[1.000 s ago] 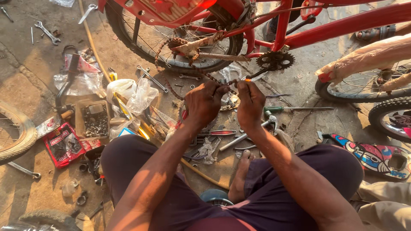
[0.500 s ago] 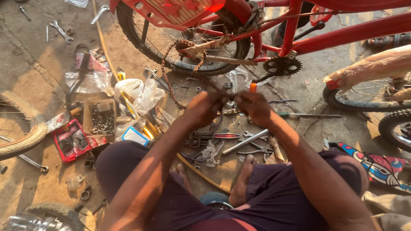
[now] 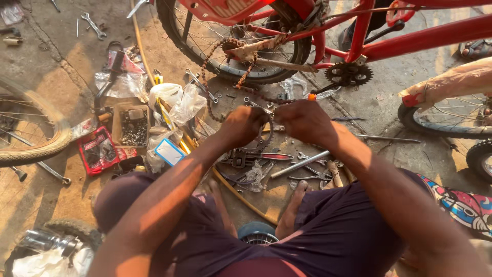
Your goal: The person sits on the ground and repairs a red bicycle's chain and gear system. They use a hammer and pliers to adjust the chain and gears, ensuring proper alignment and tension.
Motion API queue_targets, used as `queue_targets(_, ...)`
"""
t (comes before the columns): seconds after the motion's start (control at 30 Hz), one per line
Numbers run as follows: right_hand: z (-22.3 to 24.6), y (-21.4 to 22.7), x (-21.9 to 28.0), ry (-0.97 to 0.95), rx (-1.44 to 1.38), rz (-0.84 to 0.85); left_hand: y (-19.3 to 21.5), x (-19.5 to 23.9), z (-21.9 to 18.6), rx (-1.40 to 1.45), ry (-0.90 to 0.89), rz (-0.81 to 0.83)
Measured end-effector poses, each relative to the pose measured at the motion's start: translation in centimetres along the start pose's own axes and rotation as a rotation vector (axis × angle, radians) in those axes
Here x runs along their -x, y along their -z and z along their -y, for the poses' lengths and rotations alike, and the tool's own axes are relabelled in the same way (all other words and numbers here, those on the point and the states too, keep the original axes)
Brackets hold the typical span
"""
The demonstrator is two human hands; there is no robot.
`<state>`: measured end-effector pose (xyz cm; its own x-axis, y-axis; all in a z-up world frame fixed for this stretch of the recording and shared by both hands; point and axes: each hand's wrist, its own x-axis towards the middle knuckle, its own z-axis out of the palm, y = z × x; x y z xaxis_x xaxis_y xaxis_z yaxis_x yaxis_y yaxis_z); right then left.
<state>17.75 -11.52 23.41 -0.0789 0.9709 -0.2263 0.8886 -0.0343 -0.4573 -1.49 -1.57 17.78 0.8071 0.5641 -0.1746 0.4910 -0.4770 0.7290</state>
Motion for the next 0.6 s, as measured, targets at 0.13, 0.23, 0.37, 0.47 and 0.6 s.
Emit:
queue_targets(0.13, 1.0, -2.3, -0.2, -0.030, -0.618, -0.516, 0.4, -0.1, -1.1, 0.182, -0.016, -0.353)
queue_targets(0.23, 1.9, -4.8, -2.4, -0.237, -1.096, -0.765, 0.1, -1.0, -3.5, 0.366, -0.133, -0.626)
queue_targets(0.37, 1.3, -5.6, -3.1, -0.269, -0.578, -0.908, 0.6, -1.0, -6.8, 0.366, -0.034, -0.700)
queue_targets(0.47, -1.2, -3.5, -2.1, -0.145, -0.908, -0.626, 2.1, -1.5, -6.2, 0.199, 0.058, -0.381)
queue_targets(0.6, -2.7, -3.1, -0.3, 0.013, -0.321, -0.300, 1.8, -1.4, -1.2, 0.044, 0.054, 0.002)
